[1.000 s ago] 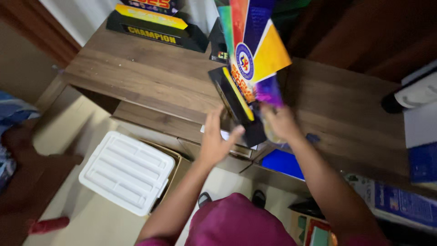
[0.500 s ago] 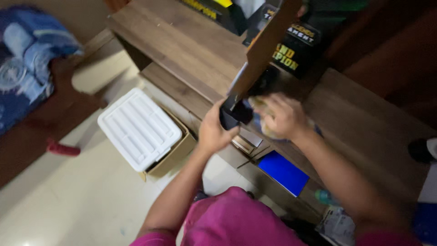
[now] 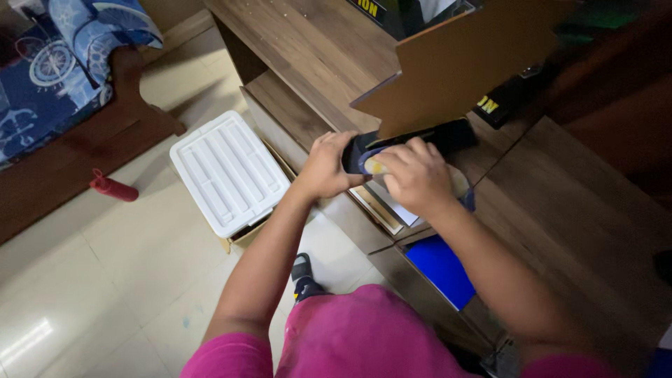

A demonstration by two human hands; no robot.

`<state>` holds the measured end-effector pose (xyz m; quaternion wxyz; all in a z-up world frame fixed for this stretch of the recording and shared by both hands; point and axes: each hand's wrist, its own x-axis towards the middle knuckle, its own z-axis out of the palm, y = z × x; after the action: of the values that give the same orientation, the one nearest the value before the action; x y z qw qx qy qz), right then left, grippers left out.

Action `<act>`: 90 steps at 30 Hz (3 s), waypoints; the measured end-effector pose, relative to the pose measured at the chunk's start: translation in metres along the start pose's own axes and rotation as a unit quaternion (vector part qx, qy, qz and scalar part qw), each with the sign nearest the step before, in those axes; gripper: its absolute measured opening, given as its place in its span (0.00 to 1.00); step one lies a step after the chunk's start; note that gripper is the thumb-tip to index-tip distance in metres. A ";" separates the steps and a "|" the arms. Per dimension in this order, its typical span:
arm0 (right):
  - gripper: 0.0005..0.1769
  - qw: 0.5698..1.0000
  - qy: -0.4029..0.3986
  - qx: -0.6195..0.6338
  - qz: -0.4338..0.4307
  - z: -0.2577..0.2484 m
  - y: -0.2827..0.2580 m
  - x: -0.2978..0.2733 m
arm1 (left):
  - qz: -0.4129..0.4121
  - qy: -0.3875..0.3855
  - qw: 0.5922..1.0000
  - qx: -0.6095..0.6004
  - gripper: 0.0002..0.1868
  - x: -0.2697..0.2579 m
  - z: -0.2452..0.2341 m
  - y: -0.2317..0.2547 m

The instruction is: The person wipes down several trophies and awards on a desk using a cloth, lifting and turning them to reach all sides.

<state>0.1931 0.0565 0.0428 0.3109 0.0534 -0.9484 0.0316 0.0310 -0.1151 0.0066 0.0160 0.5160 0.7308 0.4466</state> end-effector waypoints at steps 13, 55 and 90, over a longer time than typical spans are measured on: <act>0.09 0.971 -0.004 -0.183 0.152 -0.023 0.026 -0.011 | 0.009 -0.047 0.998 -0.039 0.44 0.010 -0.008 -0.018; 0.19 0.956 -0.075 0.099 0.266 -0.011 -0.077 0.035 | 0.092 -0.034 0.994 -0.044 0.34 0.024 -0.015 -0.034; 0.22 0.950 -0.002 0.066 0.306 -0.026 0.058 -0.057 | -0.034 -0.086 0.990 -0.109 0.38 0.028 -0.025 0.004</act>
<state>0.2470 0.1215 0.0282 0.2801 -0.2193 -0.9156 0.1873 0.0090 -0.1088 0.0368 0.1502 0.5220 0.6908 0.4773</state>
